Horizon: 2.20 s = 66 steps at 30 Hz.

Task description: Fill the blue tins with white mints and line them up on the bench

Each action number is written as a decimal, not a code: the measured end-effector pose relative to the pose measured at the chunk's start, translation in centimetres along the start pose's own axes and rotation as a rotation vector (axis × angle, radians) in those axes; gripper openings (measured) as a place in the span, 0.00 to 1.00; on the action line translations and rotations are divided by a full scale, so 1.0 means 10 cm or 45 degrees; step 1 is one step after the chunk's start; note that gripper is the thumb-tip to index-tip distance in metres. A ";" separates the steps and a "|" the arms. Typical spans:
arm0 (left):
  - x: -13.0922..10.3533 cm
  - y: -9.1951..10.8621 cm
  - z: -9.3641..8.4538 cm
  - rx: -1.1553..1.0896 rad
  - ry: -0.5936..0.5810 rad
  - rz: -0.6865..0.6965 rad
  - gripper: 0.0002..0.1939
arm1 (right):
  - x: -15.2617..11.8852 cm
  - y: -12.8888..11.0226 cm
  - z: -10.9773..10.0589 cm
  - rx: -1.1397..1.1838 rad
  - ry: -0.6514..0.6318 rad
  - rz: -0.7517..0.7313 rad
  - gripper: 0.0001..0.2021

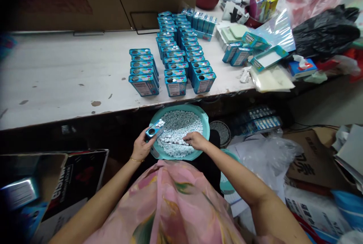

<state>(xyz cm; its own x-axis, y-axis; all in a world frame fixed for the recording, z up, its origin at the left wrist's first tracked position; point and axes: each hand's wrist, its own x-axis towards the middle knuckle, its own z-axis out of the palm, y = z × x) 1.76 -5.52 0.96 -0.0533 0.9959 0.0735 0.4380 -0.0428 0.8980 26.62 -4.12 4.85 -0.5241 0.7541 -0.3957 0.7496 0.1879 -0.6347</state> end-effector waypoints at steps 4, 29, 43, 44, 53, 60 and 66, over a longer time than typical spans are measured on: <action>-0.02 0.03 0.08 0.054 -0.062 0.036 0.23 | -0.18 -0.45 -0.48 -0.149 0.098 -0.063 0.14; -0.06 0.03 0.07 -0.005 -0.068 0.027 0.23 | 0.09 0.02 -0.26 -0.604 0.037 0.331 0.17; -0.02 0.04 0.01 -0.007 0.020 0.014 0.23 | 0.27 0.14 0.50 -0.407 -0.237 0.130 0.15; -0.03 0.04 0.01 -0.011 0.022 0.015 0.23 | 0.23 0.14 0.43 -0.364 -0.224 0.118 0.14; -0.05 0.04 0.09 0.089 -0.068 0.045 0.23 | -0.24 -0.58 -0.50 -0.308 0.072 0.001 0.14; -0.09 0.00 0.17 0.185 -0.175 0.173 0.25 | -0.08 -1.17 -0.57 -0.881 -0.021 0.112 0.14; -0.09 -0.01 0.15 0.222 -0.176 0.214 0.25 | -0.13 -1.25 -0.62 -0.947 -0.014 0.101 0.14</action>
<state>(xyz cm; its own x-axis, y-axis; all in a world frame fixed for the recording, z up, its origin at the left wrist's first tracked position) 3.10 -6.25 0.11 0.1511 0.9779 0.1442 0.5789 -0.2058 0.7890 20.44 -3.56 17.40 -0.4585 0.7774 -0.4305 0.8587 0.5124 0.0108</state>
